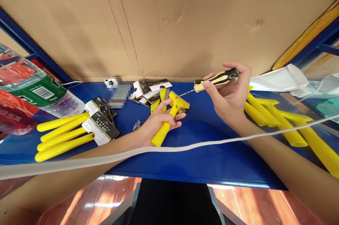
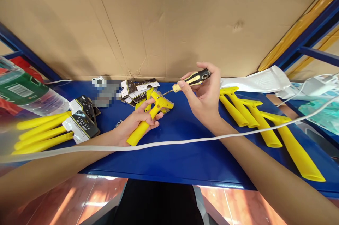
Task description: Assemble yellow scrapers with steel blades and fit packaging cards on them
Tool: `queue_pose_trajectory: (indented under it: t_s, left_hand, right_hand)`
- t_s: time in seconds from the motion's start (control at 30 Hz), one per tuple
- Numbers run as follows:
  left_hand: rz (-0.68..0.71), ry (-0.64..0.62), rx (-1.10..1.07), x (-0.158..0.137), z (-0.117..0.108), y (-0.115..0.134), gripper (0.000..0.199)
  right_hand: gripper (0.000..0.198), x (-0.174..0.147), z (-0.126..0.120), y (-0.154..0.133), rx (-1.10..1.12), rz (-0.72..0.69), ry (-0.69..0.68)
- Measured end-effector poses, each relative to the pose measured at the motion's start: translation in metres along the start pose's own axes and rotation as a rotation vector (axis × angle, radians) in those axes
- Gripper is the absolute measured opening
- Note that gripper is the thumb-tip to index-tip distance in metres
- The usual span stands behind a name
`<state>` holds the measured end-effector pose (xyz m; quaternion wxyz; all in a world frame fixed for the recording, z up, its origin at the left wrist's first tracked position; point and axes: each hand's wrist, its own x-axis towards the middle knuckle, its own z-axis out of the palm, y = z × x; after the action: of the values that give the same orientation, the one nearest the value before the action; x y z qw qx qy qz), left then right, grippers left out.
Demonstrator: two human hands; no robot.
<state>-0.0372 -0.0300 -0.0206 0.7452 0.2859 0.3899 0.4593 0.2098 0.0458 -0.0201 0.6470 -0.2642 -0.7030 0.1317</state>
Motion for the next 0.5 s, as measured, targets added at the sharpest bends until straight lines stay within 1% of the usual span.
queue_pose_trajectory:
  t_s: [0.1,0.2,0.37,0.5]
  left_hand:
    - [-0.002,0.004,-0.003,-0.001,0.001,0.001,0.1]
    - [-0.006,0.003,-0.024,-0.002,0.002,0.002,0.098]
    - [-0.008,0.007,-0.034,-0.001,0.001,0.003,0.099]
    - [-0.014,0.007,-0.04,-0.002,0.004,0.003,0.102]
  right_hand:
    - [0.067,0.001,-0.001,0.008,0.008,-0.018,0.0]
    - [0.068,0.001,0.001,0.008,0.036,0.003,-0.021]
    - [0.083,0.0,0.005,-0.002,0.082,0.08,-0.044]
    - [0.087,0.0,0.003,0.005,0.064,0.064,-0.02]
